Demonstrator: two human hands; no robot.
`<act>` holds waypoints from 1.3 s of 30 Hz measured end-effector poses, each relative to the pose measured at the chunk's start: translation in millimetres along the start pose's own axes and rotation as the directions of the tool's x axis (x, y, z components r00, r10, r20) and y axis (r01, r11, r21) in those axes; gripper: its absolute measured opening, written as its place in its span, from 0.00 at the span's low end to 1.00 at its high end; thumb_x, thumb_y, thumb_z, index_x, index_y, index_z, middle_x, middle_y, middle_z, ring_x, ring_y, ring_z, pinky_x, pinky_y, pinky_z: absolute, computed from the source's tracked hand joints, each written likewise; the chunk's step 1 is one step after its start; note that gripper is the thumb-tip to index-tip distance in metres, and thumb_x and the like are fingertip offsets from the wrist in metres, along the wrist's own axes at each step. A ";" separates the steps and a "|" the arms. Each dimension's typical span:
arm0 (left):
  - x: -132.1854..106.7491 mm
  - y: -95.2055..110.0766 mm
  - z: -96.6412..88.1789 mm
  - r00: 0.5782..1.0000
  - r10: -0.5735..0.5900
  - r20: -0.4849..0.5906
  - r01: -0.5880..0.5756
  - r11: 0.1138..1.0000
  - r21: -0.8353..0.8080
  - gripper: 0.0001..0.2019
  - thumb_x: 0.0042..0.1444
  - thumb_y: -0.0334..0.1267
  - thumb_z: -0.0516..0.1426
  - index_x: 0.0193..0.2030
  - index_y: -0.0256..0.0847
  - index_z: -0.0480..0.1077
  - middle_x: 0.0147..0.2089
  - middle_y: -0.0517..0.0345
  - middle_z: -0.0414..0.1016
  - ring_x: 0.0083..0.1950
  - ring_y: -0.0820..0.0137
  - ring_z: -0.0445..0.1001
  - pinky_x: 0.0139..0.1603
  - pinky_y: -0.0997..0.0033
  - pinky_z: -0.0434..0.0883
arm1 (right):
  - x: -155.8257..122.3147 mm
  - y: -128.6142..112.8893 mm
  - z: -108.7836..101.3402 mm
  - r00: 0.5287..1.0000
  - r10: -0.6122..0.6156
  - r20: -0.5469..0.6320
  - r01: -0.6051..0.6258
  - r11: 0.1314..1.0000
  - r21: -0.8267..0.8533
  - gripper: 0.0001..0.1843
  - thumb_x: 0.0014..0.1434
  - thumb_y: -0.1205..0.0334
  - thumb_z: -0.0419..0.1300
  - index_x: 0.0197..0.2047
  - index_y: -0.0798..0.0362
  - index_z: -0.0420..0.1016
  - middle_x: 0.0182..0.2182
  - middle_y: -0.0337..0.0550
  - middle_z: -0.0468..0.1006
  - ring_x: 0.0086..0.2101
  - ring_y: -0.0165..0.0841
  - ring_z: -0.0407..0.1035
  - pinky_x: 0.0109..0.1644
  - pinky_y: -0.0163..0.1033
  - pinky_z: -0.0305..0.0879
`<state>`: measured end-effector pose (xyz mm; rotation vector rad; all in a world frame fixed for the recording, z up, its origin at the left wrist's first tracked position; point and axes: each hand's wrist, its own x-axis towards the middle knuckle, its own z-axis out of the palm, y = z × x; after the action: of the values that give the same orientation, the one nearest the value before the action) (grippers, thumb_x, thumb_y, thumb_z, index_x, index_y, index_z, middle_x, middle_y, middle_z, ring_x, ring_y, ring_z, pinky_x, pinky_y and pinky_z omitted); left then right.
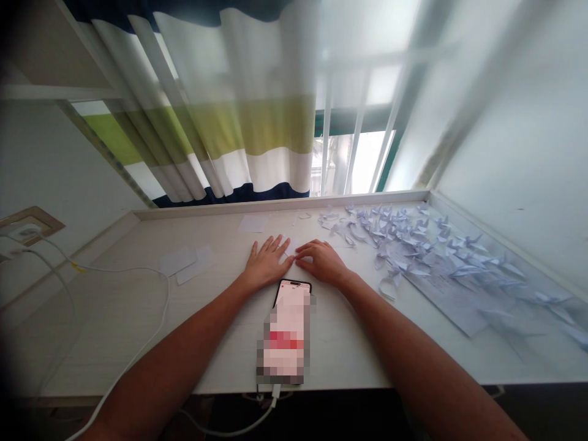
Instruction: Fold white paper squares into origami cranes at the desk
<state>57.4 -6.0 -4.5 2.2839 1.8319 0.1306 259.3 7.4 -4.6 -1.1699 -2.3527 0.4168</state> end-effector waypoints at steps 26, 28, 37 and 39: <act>-1.7 -9.8 -4.1 0.996 0.058 -0.061 -0.056 0.998 0.028 0.38 0.68 0.64 0.39 0.78 0.47 0.48 0.81 0.55 0.47 0.80 0.57 0.46 0.79 0.45 0.45 | -0.4 0.7 0.7 0.992 0.103 -0.066 -0.111 0.985 -0.134 0.18 0.65 0.53 0.64 0.55 0.49 0.82 0.48 0.50 0.82 0.51 0.47 0.73 0.59 0.54 0.66; -3.1 -7.8 -3.6 0.996 0.057 -0.063 -0.055 0.998 0.023 0.38 0.68 0.64 0.38 0.78 0.48 0.48 0.81 0.55 0.47 0.81 0.56 0.46 0.79 0.45 0.44 | 0.7 0.9 2.2 0.994 0.090 -0.062 -0.098 0.983 -0.153 0.16 0.67 0.53 0.62 0.53 0.49 0.83 0.47 0.50 0.82 0.50 0.46 0.73 0.58 0.53 0.66; -2.0 -6.1 -2.6 0.997 0.019 -0.079 -0.021 0.999 -0.024 0.33 0.71 0.58 0.36 0.75 0.49 0.57 0.80 0.56 0.52 0.81 0.58 0.46 0.79 0.46 0.44 | 0.6 0.3 -0.6 0.997 0.029 -0.070 -0.023 0.996 0.086 0.13 0.69 0.59 0.58 0.50 0.48 0.83 0.43 0.46 0.86 0.43 0.41 0.79 0.56 0.48 0.69; -0.5 -6.2 -1.7 0.997 0.006 -0.082 -0.008 1.000 -0.030 0.32 0.71 0.57 0.36 0.74 0.50 0.59 0.79 0.57 0.53 0.80 0.59 0.47 0.79 0.47 0.45 | -0.7 -0.5 -1.5 0.999 0.009 -0.049 -0.004 0.994 0.111 0.11 0.67 0.62 0.60 0.48 0.49 0.84 0.43 0.45 0.86 0.44 0.40 0.79 0.54 0.47 0.70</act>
<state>51.0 -5.0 -4.2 2.2965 1.8480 0.2555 260.1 6.6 -3.3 -1.1233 -2.2539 0.5089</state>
